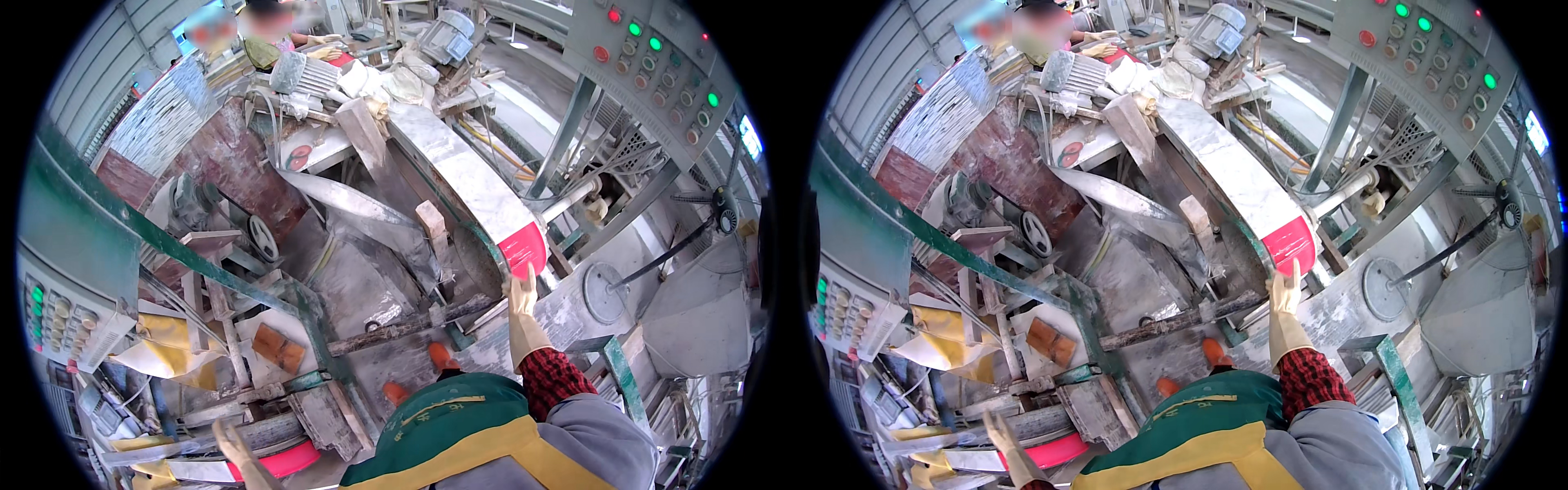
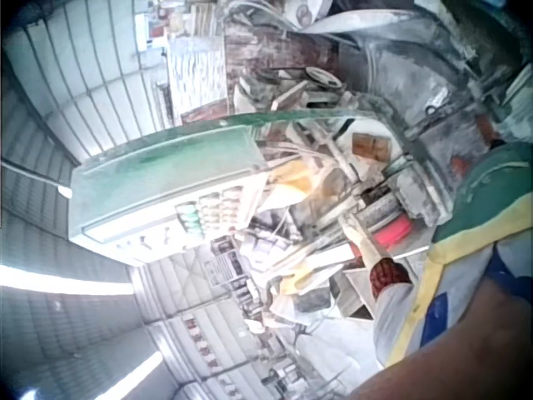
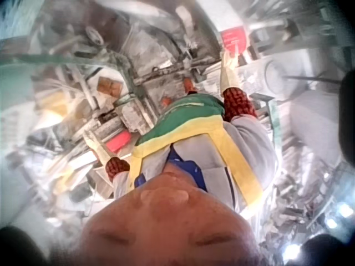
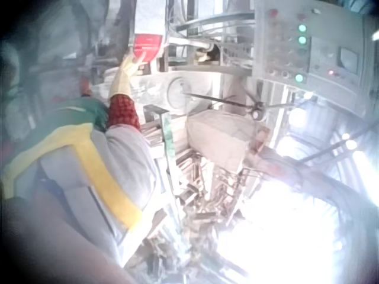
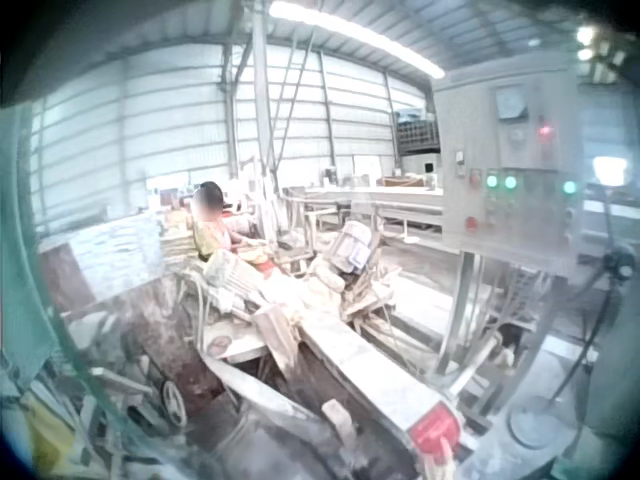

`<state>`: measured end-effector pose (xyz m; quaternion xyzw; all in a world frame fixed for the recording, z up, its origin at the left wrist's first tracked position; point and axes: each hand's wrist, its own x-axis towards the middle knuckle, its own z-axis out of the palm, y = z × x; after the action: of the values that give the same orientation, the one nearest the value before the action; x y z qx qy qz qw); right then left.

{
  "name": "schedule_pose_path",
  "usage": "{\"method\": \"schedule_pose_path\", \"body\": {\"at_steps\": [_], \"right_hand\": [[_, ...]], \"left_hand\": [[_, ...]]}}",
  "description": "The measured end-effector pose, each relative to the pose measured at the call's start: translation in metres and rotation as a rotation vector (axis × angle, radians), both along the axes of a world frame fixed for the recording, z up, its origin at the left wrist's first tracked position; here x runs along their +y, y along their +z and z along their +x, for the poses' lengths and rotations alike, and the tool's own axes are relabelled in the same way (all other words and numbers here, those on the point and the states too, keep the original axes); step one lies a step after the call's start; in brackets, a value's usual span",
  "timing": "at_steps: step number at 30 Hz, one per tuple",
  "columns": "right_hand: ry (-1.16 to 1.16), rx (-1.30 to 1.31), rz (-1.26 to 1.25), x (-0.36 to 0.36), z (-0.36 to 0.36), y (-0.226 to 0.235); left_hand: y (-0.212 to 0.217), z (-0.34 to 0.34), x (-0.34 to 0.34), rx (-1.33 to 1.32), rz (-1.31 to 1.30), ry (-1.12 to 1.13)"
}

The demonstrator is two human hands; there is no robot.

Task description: The person stands at a large industrial machine and repeatedly places flat rectangular items onto a conveyor belt. The items move through the machine and are collected by another worker in the background. The person continues this repetitive feeding process throughout the clip.

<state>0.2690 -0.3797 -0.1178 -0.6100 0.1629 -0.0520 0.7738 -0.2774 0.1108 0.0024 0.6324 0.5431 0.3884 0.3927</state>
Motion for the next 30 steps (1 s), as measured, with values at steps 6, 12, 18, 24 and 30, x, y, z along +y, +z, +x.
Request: {"method": "schedule_pose_path", "body": {"at_steps": [6, 12, 18, 24, 30], "right_hand": [[0.337, 0.523, -0.583, -0.094, -0.041, -0.102], [0.527, 0.731, -0.28, -0.083, -0.072, -0.096], [0.654, 0.561, -0.232, -0.003, -0.052, -0.067], [0.751, 0.569, -0.159, 0.03, -0.065, -0.047], [0.728, 0.491, -0.303, -0.007, -0.071, -0.061]], "left_hand": [[-0.022, -0.027, -0.016, 1.301, 0.151, 0.245], [-0.041, -0.019, -0.029, 1.349, 0.456, 0.296], [-0.034, -0.022, -0.034, 1.316, 0.491, 0.308], [-0.05, -0.029, -0.03, 1.341, 0.649, 0.331], [-0.055, -0.024, -0.036, 1.361, 0.65, 0.341]]}}
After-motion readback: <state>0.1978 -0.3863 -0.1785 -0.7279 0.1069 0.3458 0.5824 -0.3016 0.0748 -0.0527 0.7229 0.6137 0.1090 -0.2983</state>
